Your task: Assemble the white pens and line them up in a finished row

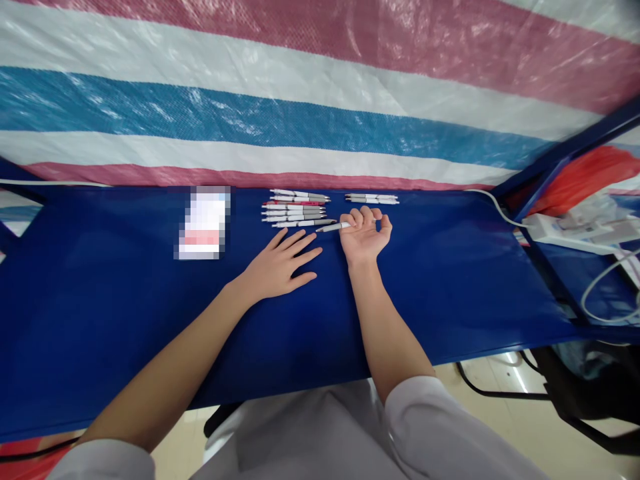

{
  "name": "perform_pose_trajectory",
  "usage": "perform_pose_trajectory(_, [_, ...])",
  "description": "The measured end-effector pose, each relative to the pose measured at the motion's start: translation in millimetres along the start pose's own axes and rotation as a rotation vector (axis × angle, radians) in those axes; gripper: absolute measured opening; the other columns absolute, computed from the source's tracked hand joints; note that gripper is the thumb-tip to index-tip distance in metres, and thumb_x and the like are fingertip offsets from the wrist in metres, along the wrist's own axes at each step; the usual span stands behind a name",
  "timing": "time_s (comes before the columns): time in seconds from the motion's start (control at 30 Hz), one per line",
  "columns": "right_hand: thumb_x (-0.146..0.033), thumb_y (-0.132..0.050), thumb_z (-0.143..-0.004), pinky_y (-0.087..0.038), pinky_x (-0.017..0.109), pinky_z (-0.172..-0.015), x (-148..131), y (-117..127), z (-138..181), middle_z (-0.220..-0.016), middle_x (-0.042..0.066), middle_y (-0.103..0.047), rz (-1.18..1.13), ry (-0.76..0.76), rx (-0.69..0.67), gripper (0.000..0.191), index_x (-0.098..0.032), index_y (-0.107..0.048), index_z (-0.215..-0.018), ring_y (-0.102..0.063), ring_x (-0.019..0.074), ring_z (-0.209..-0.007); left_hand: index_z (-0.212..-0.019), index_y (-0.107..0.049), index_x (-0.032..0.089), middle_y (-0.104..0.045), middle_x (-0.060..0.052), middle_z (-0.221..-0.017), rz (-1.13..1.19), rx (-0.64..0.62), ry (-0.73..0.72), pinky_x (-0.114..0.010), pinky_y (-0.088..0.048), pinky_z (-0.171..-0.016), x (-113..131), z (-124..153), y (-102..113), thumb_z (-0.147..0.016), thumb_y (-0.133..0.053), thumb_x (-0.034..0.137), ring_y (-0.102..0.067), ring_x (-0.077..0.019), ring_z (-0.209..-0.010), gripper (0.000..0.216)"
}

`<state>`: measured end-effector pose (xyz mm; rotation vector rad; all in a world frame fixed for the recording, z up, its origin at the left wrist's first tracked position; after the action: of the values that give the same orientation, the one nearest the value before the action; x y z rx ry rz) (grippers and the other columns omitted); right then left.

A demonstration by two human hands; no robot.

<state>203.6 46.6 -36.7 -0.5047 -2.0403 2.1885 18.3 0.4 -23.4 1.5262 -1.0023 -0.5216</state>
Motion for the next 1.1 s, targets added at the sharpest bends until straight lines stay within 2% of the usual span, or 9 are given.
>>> perform_pose_trajectory(0.1, [-0.036,-0.04,-0.09,-0.034,0.027,-0.05,1.1,-0.6,-0.8,-0.055,-0.007,-0.03,-0.04,-0.016,-0.038,0.025,-0.024,-0.039,-0.068,-0.029,0.0118,-0.048,-0.142,-0.052,0.022,-0.04,-0.011,-0.154,-0.017,-0.015,0.002,-0.056,-0.018,-0.12,0.4,-0.2,-0.2,-0.098,-0.048,0.047,-0.033,-0.0315,-0.144,0.051])
perform_pose_trajectory(0.3, [-0.048,-0.035,-0.095,-0.033,0.027,-0.049,0.8,0.3,0.4,-0.054,-0.008,-0.029,-0.072,-0.016,0.011,0.038,-0.024,-0.038,-0.066,-0.028,0.0115,-0.047,-0.142,-0.053,0.021,-0.041,-0.012,-0.154,-0.025,-0.013,-0.003,-0.056,-0.019,-0.119,1.0,-0.7,1.5,-0.098,-0.047,0.046,-0.034,-0.0322,-0.144,0.05])
perform_pose_trajectory(0.47, [-0.05,-0.036,-0.096,-0.033,0.027,-0.05,-1.1,-0.4,2.5,-0.053,-0.008,-0.03,-0.102,-0.011,0.004,0.04,-0.024,-0.039,-0.065,-0.029,0.0112,-0.047,-0.14,-0.054,0.021,-0.044,-0.012,-0.151,-0.043,0.001,-0.006,-0.056,-0.022,-0.119,1.4,-2.0,2.7,-0.098,-0.047,0.044,-0.035,-0.0322,-0.143,0.049])
perform_pose_trajectory(0.67, [-0.051,-0.036,-0.096,-0.033,0.027,-0.049,-4.3,-0.2,6.0,-0.053,-0.008,-0.03,-0.028,0.025,0.009,0.041,-0.024,-0.038,-0.064,-0.028,0.0112,-0.046,-0.135,-0.059,0.019,-0.05,-0.013,-0.147,-0.031,0.037,0.004,-0.055,-0.026,-0.118,1.4,-2.8,4.0,-0.097,-0.049,0.043,-0.04,-0.0327,-0.14,0.047])
perform_pose_trajectory(0.8, [-0.051,-0.035,-0.095,-0.035,0.027,-0.05,-3.4,-3.6,8.4,-0.054,-0.008,-0.029,0.014,0.026,0.011,0.042,-0.024,-0.037,-0.064,-0.029,0.0107,-0.046,-0.133,-0.06,0.019,-0.056,-0.012,-0.142,0.06,0.117,0.07,-0.052,-0.036,-0.114,-5.3,-3.6,9.4,-0.096,-0.049,0.042,-0.047,-0.0296,-0.135,0.045])
perform_pose_trajectory(0.9, [-0.05,-0.036,-0.096,-0.035,0.026,-0.05,-1.2,-8.5,11.2,-0.055,-0.008,-0.028,0.047,0.022,0.019,0.042,-0.024,-0.035,-0.064,-0.029,0.0105,-0.047,-0.13,-0.061,0.019,-0.061,-0.01,-0.135,0.097,0.264,0.164,-0.047,-0.043,-0.11,-11.2,-6.9,22.1,-0.097,-0.049,0.038,-0.054,-0.0259,-0.128,0.04])
perform_pose_trajectory(0.97, [-0.051,-0.037,-0.096,-0.035,0.026,-0.049,2.2,-13.0,14.5,-0.054,-0.008,-0.027,0.071,0.0,0.017,0.042,-0.024,-0.035,-0.064,-0.029,0.0103,-0.047,-0.127,-0.063,0.018,-0.064,-0.01,-0.13,0.075,0.346,0.169,-0.046,-0.042,-0.111,-9.6,-11.6,31.9,-0.097,-0.049,0.033,-0.055,-0.0248,-0.126,0.037])
perform_pose_trajectory(1.1, [-0.052,-0.039,-0.095,-0.034,0.025,-0.048,10.7,-21.7,24.0,-0.052,-0.009,-0.023,0.083,-0.046,0.025,0.044,-0.023,-0.033,-0.063,-0.027,0.0102,-0.046,-0.126,-0.063,0.02,-0.065,-0.009,-0.129,0.031,0.313,0.15,-0.049,-0.039,-0.112,-1.5,-25.7,39.6,-0.095,-0.05,0.031,-0.056,-0.026,-0.125,0.035])
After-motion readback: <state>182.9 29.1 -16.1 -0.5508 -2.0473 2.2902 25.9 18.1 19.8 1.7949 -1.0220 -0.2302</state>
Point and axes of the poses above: each hand's wrist, its own z-axis away from the middle knuckle, its own y-axis out of the back of the hand, x = y × z, the point moved 5 cm from there along -z, towards the middle knuckle
